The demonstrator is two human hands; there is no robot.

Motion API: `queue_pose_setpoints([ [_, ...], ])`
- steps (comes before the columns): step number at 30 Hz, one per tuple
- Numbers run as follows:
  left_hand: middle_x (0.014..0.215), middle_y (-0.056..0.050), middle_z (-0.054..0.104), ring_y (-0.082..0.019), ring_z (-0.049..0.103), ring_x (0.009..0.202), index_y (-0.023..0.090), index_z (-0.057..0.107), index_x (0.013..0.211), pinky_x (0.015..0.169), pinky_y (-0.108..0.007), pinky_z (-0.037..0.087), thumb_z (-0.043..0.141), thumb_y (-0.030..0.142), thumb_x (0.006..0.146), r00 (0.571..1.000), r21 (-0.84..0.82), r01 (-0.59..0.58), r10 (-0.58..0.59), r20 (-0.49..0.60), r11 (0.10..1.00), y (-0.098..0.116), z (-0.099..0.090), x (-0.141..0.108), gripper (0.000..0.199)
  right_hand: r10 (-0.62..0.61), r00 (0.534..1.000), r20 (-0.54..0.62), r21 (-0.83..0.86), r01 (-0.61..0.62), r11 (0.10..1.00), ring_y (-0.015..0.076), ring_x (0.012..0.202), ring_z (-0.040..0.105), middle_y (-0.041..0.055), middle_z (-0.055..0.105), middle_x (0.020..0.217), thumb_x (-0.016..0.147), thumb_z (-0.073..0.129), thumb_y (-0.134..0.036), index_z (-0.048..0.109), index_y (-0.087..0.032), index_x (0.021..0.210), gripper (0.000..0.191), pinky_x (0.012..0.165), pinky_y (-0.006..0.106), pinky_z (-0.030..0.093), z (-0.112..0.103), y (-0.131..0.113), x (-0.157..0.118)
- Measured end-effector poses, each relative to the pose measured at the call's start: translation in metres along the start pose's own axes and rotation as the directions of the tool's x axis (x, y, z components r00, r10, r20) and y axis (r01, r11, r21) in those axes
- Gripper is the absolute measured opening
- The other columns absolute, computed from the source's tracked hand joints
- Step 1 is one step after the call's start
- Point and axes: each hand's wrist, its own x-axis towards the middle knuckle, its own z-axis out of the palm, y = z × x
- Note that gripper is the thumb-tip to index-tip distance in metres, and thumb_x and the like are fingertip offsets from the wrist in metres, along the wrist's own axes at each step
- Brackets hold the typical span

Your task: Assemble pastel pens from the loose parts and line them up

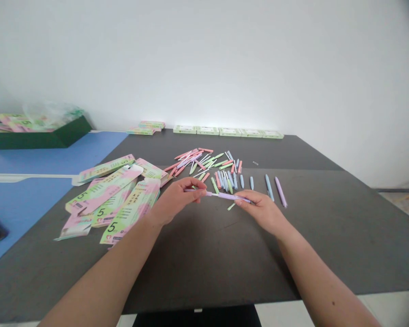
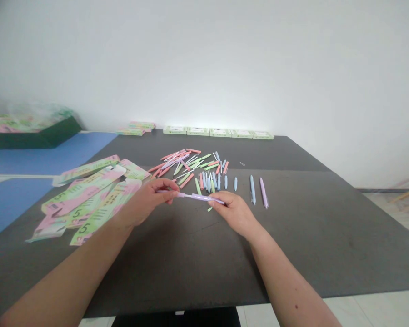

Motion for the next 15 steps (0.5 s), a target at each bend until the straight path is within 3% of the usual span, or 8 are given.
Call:
queue_pose_setpoints([
  [3,0.075,0.003,0.062,-0.003,0.053,0.061,0.018,0.065,0.086,0.061,-0.014,0.043,0.071,0.024,0.07,0.996,-0.44,0.064,-0.081,-0.021,0.896,-0.006,0.009,0.001,0.018,0.019,1.0,-0.013,0.042,-0.018,0.999,0.0197,0.089,0.06,0.0044,0.066,0.096,0.084,0.053,-0.041,0.067,-0.02,0.092,0.026,0.075,0.029,0.043,0.004,-0.001,0.0],
  [5,0.08,0.002,0.063,-0.002,0.055,0.062,0.017,0.065,0.087,0.062,-0.012,0.046,0.07,0.025,0.071,0.994,-0.598,0.098,-0.11,0.016,0.796,-0.012,0.018,0.001,0.018,0.016,1.0,-0.026,0.047,-0.014,0.999,0.0191,0.088,0.06,0.0041,0.066,0.094,0.085,0.053,-0.039,0.067,-0.02,0.092,0.025,0.075,0.028,0.043,0.006,-0.003,-0.001],
  [9,0.081,-0.004,0.067,-0.006,0.062,0.068,0.011,0.067,0.089,0.067,-0.014,0.051,0.064,0.028,0.078,0.976,-0.652,0.211,-0.192,0.101,0.728,-0.022,0.033,0.001,0.02,-0.028,0.999,-0.024,-0.028,0.028,0.999,0.0176,0.08,0.059,0.0035,0.066,0.086,0.086,0.052,-0.035,0.067,-0.02,0.09,0.022,0.072,0.028,0.043,0.01,-0.008,-0.001],
  [15,0.072,-0.003,0.067,-0.006,0.064,0.063,0.01,0.065,0.085,0.061,-0.013,0.054,0.057,0.021,0.084,0.941,-0.825,0.187,-0.339,-0.005,0.533,-0.028,0.028,0.009,0.014,-0.007,0.997,-0.081,-0.048,0.003,0.999,0.0203,0.086,0.06,0.005,0.068,0.091,0.085,0.052,-0.036,0.068,-0.021,0.092,0.023,0.077,0.031,0.044,0.003,-0.003,-0.001],
])
